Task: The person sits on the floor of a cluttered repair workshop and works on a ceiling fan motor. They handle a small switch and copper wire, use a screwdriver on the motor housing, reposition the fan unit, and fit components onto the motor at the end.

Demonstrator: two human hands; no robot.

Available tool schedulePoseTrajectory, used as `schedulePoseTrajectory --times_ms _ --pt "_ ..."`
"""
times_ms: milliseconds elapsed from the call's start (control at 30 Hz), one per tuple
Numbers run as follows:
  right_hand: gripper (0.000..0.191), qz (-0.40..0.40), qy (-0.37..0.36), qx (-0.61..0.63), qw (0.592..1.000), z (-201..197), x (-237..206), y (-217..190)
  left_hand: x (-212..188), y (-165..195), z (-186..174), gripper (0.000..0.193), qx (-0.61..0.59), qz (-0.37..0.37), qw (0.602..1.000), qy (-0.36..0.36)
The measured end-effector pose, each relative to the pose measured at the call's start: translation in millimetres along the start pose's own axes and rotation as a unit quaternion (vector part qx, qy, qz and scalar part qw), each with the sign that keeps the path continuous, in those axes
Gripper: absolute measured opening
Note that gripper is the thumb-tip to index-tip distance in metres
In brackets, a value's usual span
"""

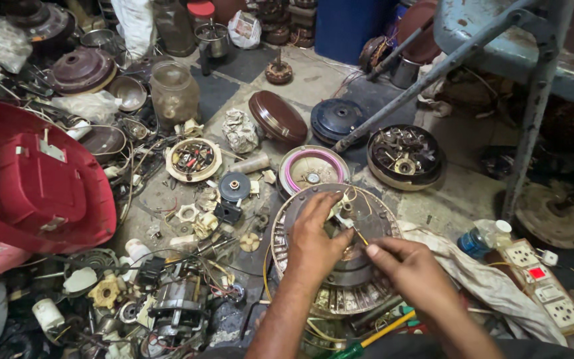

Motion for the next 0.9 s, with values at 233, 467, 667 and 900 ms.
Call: schedulePoseTrajectory --times_ms 233,467,667,900 --pt "0.031 0.19 -0.1 0.201 0.956 -5.9 -1.7 -11.1 1.2 3.5 -2.8 0.063 0.01 -0.005 1.0 -0.002" --pt "0.03 -0.067 0.011 -0.065 0.996 7.3 -6.4 -11.8 -0.1 -4.7 -1.9 0.062 0.004 0.009 1.0 -0.01" --pt "0.036 0.124 -0.127 0.144 0.974 1.9 -7.7 -13.4 1.3 -1.2 -6.5 0.066 0.028 0.005 0.999 -0.036" --pt "0.033 0.18 0.059 -0.055 0.98 -33.7 -30.2 20.9 1.7 0.5 -10.7 0.072 0.071 0.016 0.991 -0.112"
Point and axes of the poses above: each hand's wrist, its own x-axis towards the middle knuckle, its own z-axis out of the palm, y = z × x, the point moved 1 cm from there along x, towards the middle knuckle, and after that the axes turned 8 degrees about -x, right-handed, at the moved point
